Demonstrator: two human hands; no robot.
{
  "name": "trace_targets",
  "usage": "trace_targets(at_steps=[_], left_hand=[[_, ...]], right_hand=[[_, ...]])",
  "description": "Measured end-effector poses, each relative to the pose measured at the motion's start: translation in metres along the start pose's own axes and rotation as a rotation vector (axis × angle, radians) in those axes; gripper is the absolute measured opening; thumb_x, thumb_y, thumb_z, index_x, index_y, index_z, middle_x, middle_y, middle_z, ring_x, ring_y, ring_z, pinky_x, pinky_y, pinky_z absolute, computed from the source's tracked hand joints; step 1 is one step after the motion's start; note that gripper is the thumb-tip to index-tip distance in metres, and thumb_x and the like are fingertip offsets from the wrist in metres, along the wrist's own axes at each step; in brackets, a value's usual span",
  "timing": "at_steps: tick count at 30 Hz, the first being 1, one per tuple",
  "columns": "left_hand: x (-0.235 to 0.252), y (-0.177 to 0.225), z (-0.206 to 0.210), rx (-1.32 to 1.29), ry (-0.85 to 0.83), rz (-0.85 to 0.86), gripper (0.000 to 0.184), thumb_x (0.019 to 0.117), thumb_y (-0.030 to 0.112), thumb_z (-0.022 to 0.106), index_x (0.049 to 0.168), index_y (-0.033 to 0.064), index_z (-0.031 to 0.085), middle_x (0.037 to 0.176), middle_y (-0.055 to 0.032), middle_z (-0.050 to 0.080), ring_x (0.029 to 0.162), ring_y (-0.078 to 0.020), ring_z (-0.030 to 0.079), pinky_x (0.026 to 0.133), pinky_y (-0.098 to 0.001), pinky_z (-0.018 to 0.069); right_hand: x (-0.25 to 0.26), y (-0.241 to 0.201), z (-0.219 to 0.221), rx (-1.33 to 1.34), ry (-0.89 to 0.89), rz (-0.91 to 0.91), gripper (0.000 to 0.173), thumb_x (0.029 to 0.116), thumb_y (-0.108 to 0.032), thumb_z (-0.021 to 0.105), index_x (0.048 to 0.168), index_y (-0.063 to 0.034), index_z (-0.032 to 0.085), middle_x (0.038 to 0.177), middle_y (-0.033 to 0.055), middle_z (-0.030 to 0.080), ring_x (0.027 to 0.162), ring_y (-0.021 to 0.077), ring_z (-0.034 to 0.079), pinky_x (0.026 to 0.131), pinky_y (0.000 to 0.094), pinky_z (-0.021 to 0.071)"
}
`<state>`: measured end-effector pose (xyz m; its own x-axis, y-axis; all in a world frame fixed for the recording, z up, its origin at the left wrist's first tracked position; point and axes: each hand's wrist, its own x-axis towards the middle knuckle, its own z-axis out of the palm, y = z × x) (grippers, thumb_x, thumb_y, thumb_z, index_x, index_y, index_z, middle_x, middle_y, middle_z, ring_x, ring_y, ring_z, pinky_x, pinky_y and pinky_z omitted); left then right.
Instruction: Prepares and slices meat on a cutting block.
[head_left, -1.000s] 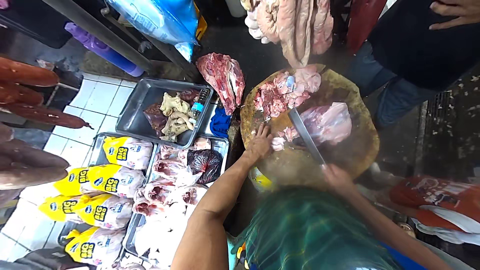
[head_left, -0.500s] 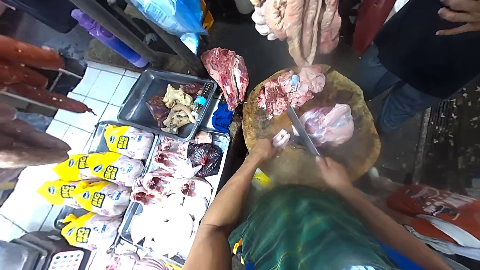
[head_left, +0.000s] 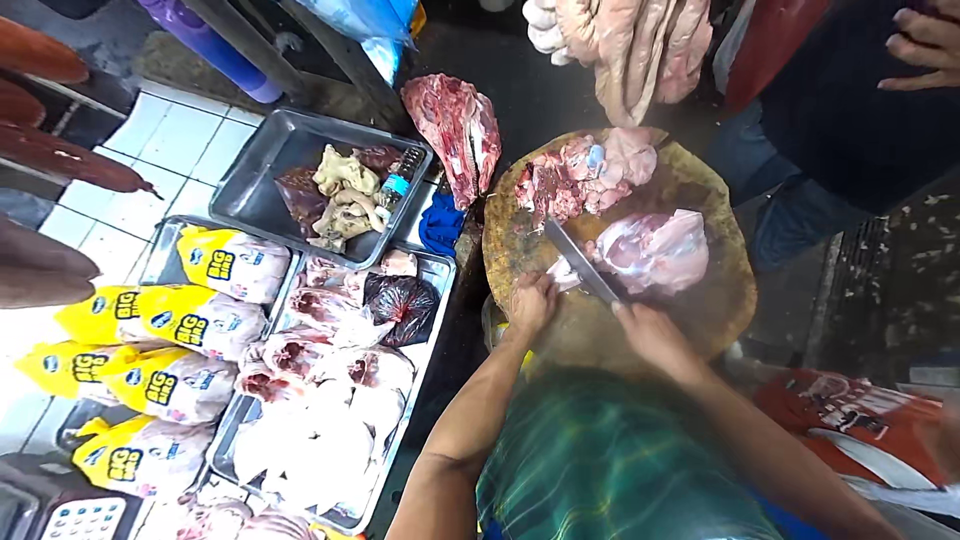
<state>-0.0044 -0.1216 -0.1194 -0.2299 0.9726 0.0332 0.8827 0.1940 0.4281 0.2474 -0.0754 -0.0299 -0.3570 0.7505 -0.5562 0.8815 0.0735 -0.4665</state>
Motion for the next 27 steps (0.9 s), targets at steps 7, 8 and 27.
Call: trace_targets(at_steps=[7, 8, 27], left_hand=[[-0.014, -0.001, 0.000, -0.055, 0.013, -0.028, 0.041, 0.1000, 0.037, 0.058, 0.131, 0.0119, 0.068, 0.134, -0.0107, 0.065, 0.125, -0.0307, 0.060, 0.105, -0.0528, 0.0484], [-0.014, 0.000, 0.002, -0.059, 0.029, -0.023, 0.037, 0.1018, 0.034, 0.058, 0.129, 0.0101, 0.069, 0.131, -0.0121, 0.067, 0.123, -0.0318, 0.062, 0.104, -0.0529, 0.0492], [-0.029, -0.006, 0.007, -0.102, 0.147, -0.013, 0.021, 0.1017, 0.022, 0.061, 0.106, 0.0052, 0.074, 0.121, -0.0123, 0.070, 0.115, -0.0296, 0.066, 0.099, -0.0475, 0.0543]], right_hand=[[-0.045, -0.022, -0.024, 0.150, 0.371, -0.222, 0.060, 0.1082, -0.056, 0.034, 0.104, -0.0042, 0.065, 0.071, 0.0111, 0.062, 0.070, 0.0281, 0.066, 0.066, 0.0512, 0.0547], [-0.046, -0.028, -0.017, 0.183, 0.456, -0.320, 0.059, 0.1078, -0.055, 0.035, 0.103, -0.0038, 0.065, 0.068, 0.0079, 0.060, 0.063, 0.0237, 0.063, 0.060, 0.0471, 0.0545], [-0.029, -0.023, 0.035, 0.142, 0.446, -0.391, 0.059, 0.1067, -0.054, 0.040, 0.112, -0.0021, 0.068, 0.071, 0.0090, 0.066, 0.064, 0.0224, 0.067, 0.060, 0.0438, 0.0578]])
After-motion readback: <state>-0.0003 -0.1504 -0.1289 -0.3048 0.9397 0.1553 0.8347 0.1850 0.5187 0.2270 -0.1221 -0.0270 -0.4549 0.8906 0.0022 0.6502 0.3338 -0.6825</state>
